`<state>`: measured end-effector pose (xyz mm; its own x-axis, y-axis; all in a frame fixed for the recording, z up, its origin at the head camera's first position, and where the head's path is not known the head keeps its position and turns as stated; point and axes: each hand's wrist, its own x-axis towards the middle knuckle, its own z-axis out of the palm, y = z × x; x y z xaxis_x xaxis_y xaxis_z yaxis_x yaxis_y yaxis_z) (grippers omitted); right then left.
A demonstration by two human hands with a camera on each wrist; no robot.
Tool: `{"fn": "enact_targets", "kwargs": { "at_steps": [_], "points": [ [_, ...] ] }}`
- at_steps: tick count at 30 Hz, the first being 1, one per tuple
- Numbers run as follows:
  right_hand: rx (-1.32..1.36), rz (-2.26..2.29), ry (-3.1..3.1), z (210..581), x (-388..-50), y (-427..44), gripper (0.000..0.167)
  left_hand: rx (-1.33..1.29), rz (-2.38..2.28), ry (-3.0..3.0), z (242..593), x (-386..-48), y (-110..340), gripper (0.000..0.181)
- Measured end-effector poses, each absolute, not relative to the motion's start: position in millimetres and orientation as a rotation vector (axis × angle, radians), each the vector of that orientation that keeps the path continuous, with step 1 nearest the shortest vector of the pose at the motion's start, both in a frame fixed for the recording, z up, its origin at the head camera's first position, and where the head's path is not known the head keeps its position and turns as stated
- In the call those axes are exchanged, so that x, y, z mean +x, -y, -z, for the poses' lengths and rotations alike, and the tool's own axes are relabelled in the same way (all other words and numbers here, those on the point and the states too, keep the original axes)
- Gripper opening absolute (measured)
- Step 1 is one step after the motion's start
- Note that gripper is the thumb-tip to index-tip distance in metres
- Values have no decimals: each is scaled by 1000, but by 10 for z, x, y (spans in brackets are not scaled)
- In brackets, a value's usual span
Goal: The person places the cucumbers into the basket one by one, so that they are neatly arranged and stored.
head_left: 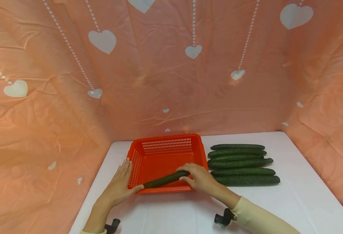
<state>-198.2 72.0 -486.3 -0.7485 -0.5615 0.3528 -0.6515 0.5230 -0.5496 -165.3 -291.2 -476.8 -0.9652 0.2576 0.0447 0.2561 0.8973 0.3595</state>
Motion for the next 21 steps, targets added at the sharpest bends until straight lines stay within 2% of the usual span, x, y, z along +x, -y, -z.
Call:
{"fn": "enact_targets", "kwargs": {
  "at_steps": [8,15,21],
  "points": [
    [1100,-1383,2577,4822,-2008,-834,34,422,-589,-3068,4778,-1649,2912,117],
    [1119,-1350,2342,4869,-2000,-1201,38,426,-600,-3066,4767,-1643,2911,117],
    [1012,-1281,2285,4889,-1960,-1603,42,436,-625,-3064,4779,-1630,2914,116]
  ]
}}
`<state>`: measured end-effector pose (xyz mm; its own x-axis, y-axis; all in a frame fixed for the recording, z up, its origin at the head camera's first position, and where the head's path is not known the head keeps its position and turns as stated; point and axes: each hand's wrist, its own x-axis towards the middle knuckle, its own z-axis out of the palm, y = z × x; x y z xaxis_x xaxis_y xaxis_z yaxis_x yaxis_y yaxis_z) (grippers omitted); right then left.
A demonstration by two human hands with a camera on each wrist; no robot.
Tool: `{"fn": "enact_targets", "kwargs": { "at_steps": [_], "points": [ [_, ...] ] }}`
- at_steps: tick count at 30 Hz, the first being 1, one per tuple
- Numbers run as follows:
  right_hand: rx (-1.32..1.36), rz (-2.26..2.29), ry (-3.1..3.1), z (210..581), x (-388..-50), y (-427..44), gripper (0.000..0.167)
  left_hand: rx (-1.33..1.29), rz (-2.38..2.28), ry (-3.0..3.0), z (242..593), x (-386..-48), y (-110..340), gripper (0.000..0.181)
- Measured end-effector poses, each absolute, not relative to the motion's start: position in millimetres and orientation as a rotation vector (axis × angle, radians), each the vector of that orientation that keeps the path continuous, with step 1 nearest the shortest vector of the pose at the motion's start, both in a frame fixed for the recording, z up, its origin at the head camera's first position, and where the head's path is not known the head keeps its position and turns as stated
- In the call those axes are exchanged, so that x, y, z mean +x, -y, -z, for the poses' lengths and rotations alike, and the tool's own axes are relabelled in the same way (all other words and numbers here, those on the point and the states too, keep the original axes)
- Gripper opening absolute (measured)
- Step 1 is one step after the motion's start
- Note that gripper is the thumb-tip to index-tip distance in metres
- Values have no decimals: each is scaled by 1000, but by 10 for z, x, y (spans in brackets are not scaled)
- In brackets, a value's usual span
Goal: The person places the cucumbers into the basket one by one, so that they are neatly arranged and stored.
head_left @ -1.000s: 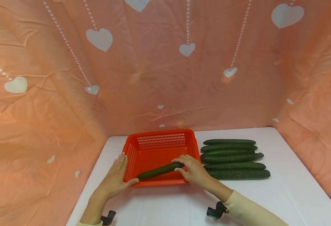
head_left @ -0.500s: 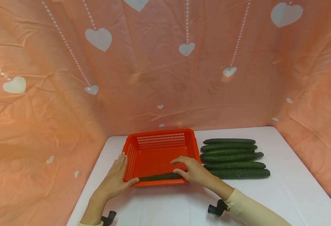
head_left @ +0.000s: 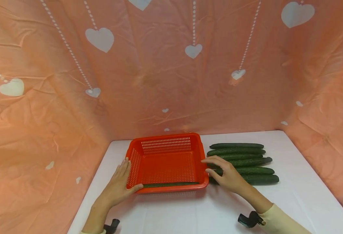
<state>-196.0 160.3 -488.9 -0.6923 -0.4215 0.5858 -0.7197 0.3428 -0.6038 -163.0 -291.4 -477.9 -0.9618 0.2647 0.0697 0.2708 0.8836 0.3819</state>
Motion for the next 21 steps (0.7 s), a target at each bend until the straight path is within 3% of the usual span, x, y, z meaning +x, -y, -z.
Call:
{"fn": "enact_targets", "kwargs": {
  "at_steps": [13,21],
  "points": [
    [784,-1079,2388,4937,-1852,-2352,54,-428,637,3042,4802,-1633,2906,116],
    [731,-991,2431,4972,-1766,-2727,49,-439,636,3025,4815,-1623,2912,116]
  ]
}}
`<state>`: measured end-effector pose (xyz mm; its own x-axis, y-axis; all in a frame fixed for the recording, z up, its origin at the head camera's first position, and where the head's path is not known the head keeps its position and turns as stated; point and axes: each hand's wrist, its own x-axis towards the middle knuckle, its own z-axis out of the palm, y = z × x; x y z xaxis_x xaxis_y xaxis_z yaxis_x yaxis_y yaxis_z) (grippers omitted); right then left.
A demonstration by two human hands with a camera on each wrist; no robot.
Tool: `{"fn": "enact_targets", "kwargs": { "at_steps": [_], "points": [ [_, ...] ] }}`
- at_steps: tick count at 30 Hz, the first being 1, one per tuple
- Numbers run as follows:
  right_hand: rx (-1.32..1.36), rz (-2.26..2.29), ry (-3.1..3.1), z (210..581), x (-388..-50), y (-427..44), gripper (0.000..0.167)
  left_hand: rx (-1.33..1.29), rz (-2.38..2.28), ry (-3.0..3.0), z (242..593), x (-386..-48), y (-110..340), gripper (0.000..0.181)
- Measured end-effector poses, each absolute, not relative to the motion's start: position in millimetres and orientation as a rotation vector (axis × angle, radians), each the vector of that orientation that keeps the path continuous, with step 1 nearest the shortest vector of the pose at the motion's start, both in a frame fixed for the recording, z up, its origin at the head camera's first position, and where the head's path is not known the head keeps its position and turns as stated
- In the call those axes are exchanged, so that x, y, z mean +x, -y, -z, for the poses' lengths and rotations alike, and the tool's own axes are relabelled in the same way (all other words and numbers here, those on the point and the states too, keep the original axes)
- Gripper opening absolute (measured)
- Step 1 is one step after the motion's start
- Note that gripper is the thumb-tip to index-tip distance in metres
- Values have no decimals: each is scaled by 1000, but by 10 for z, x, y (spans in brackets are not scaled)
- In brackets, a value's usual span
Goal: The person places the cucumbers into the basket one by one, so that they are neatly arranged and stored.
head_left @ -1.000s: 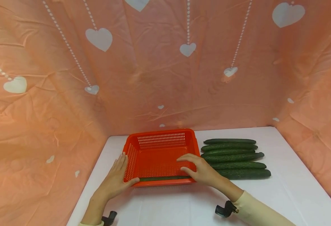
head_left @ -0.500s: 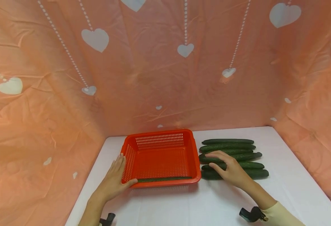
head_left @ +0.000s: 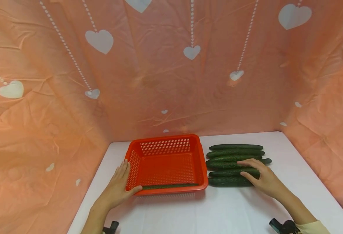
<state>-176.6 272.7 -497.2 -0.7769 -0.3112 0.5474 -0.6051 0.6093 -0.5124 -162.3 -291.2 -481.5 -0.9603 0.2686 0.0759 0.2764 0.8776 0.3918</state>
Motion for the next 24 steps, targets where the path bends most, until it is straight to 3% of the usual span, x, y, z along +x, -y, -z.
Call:
{"fn": "enact_targets", "kwargs": {
  "at_steps": [24],
  "points": [
    [653,-754,2398,5450,-1763,-3501,55,-428,649,3023,4766,-1615,2888,115]
  ]
}}
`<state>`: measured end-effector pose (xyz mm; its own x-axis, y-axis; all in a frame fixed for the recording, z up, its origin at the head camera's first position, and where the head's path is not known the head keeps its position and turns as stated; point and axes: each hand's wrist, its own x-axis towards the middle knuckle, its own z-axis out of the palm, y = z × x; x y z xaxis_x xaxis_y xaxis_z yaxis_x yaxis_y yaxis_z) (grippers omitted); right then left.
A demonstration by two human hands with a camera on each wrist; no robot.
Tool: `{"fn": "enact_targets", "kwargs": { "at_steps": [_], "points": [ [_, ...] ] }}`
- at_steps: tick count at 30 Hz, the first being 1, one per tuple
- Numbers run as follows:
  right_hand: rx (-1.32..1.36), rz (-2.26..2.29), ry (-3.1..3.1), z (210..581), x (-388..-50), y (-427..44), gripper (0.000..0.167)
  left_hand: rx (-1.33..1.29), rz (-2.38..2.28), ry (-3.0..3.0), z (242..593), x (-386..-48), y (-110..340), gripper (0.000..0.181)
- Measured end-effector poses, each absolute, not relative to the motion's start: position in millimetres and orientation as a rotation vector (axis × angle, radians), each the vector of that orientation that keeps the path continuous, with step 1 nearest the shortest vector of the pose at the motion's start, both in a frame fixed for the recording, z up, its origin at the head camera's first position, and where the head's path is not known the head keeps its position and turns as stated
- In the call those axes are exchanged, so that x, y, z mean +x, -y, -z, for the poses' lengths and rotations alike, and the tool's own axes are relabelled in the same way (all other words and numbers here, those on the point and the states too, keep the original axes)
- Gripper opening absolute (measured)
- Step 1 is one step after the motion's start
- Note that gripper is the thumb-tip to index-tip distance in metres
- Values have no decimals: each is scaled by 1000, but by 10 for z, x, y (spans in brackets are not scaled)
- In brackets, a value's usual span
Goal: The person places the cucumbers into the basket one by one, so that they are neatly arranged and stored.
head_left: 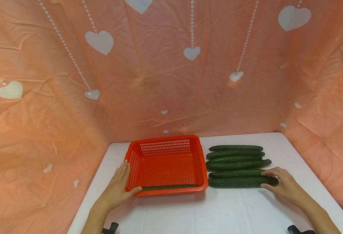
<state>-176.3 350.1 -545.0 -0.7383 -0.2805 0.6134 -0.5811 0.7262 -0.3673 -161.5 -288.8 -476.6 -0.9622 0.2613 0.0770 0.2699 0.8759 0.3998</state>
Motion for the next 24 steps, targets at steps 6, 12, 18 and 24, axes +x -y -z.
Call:
{"fn": "enact_targets", "kwargs": {
  "at_steps": [6,12,18,24],
  "points": [
    [601,-714,2457,5479,-1727,-3555,52,-429,655,3030,4757,-1617,2886,115],
    [582,-735,2519,5462,-1672,-3585,49,-429,675,3028,4773,-1613,2885,116],
    [644,-805,2467,5494,-1683,-3605,53,-426,672,3042,4767,-1619,2885,117],
    [678,-790,2475,5544,-1687,-3625,64,-434,659,3039,4749,-1616,2885,116]
  ]
}}
